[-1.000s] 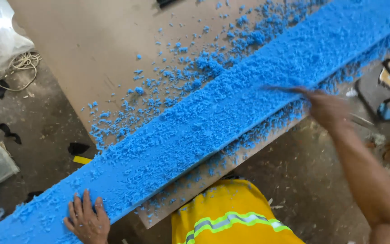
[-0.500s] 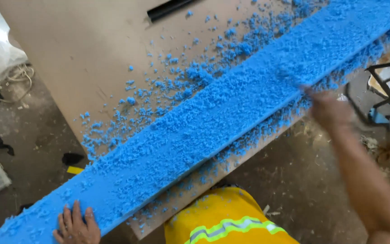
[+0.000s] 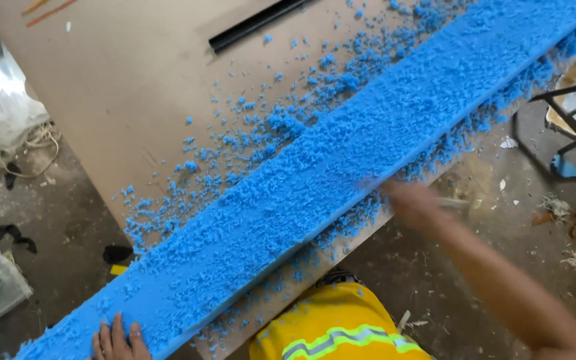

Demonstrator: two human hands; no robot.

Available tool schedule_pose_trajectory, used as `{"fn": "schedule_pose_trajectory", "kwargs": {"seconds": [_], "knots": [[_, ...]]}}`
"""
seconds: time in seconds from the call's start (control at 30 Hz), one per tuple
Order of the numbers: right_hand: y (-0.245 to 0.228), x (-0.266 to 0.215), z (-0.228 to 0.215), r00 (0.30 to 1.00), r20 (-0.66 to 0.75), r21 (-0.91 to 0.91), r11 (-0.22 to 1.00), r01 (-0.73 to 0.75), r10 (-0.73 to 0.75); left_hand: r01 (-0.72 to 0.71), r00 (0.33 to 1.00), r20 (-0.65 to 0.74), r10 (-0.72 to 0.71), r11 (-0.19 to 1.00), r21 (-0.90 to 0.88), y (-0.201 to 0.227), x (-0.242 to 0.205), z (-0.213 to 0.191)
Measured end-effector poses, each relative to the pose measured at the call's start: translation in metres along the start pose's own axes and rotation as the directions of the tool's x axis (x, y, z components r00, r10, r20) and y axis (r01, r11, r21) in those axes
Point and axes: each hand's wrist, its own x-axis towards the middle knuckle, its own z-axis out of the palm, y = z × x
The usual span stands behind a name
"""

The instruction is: Trimming and leveling the surface of a blue foam padding block using a manual scraping tool.

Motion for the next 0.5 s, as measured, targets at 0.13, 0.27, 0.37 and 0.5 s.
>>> {"fn": "schedule_pose_trajectory", "kwargs": {"seconds": [0.13,0.27,0.37,0.5], "knots": [[0.126,0.101,0.155,0.727,0.243,0.647,0.451,-0.615,0.642,-0.104,0.994,0.037,0.104,0.995,-0.012,-0.007,0.006,0.005],[0.098,0.008,-0.021,0.877,-0.2,0.19,0.895,-0.404,0.438,0.128,0.991,-0.008,-0.13,0.985,-0.117,-0.009,0.006,0.018],[0.08,-0.015,0.047,0.789,-0.466,0.336,0.905,-0.263,0.402,-0.523,0.821,-0.245,0.515,0.851,0.037,-0.026,0.017,0.002],[-0.021,-0.068,0.084,0.533,-0.208,0.957,0.284,-0.064,0.82,-0.374,0.927,-0.073,0.369,0.925,-0.074,0.003,0.013,0.042]]}}
